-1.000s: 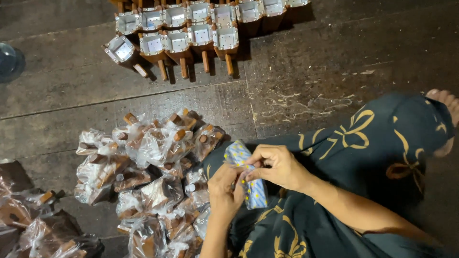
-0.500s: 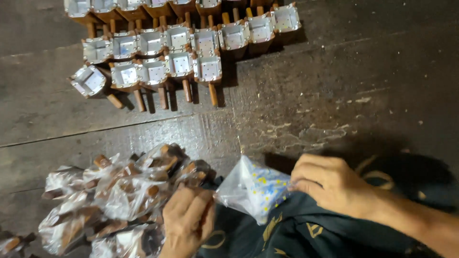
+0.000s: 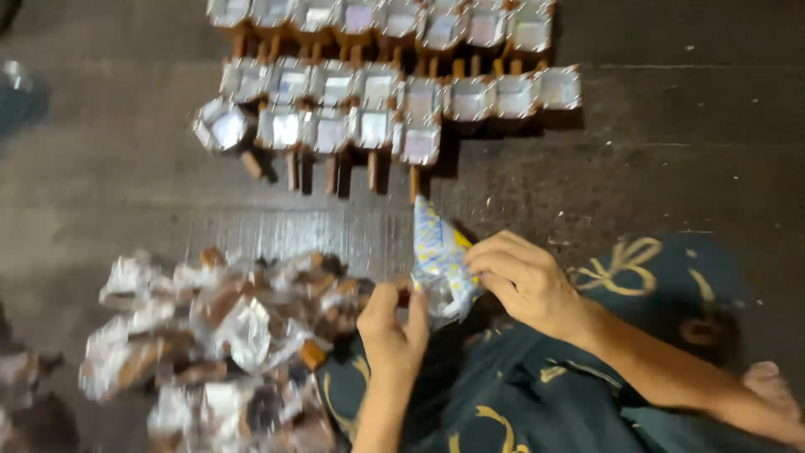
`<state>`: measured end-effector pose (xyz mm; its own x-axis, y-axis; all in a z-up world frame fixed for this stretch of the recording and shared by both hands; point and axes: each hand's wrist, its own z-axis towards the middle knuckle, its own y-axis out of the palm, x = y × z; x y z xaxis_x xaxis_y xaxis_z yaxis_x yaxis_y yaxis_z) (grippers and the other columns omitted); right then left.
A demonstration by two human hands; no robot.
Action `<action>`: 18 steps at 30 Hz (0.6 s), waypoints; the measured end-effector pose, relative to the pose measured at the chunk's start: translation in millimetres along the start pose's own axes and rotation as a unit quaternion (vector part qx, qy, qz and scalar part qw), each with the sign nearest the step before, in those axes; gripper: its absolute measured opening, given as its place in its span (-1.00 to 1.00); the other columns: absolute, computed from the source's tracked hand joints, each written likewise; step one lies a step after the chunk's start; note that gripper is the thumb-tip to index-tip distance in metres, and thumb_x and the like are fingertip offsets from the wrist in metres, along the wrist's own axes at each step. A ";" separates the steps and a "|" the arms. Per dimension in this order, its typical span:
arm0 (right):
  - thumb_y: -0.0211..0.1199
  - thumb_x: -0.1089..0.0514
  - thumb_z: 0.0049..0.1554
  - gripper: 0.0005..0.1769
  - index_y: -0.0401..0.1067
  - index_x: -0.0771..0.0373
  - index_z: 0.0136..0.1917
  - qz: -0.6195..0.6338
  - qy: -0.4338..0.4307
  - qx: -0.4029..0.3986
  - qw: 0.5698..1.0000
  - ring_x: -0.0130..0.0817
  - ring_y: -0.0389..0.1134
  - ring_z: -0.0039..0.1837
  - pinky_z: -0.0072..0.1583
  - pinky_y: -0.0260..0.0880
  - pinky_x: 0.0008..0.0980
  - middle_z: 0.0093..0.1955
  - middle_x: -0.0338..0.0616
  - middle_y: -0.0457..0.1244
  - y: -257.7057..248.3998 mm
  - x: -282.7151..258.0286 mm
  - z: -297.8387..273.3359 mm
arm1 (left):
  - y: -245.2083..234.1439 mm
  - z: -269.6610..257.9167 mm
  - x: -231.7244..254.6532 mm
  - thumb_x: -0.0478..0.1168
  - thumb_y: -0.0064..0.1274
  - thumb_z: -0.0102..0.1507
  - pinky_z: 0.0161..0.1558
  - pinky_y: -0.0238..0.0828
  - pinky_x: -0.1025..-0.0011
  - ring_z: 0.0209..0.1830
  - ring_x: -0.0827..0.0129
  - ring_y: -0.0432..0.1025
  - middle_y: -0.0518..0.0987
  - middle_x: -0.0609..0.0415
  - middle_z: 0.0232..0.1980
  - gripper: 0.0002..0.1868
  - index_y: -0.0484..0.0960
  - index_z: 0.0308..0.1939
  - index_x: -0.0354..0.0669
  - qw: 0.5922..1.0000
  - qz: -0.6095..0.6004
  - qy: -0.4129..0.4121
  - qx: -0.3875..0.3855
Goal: The person packages components by placing them into plastic bags, sealing the bags by hand, and then placing them into larger white pouches.
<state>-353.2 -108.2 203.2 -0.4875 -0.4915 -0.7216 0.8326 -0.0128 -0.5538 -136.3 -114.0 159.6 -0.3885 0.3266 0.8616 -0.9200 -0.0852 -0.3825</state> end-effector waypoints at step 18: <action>0.42 0.09 -0.04 -0.52 0.39 0.23 0.12 -0.193 0.154 0.045 0.968 0.21 0.43 -0.08 -0.08 0.49 0.17 0.25 -0.03 0.23 70.4 115.3 -158.5 | 96.3 -115.7 20.3 -0.21 0.34 0.03 -0.60 0.34 0.44 -0.76 0.30 0.44 0.53 0.15 -0.74 -0.86 0.64 -0.49 0.02 0.989 0.071 -0.133 -0.007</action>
<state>-392.5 -27.8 15.1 -0.8107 -0.1518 -0.5654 0.5853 -0.2265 -0.7785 -226.9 -6.6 101.7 -0.5153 0.0537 0.8553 -0.8552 -0.0979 -0.5090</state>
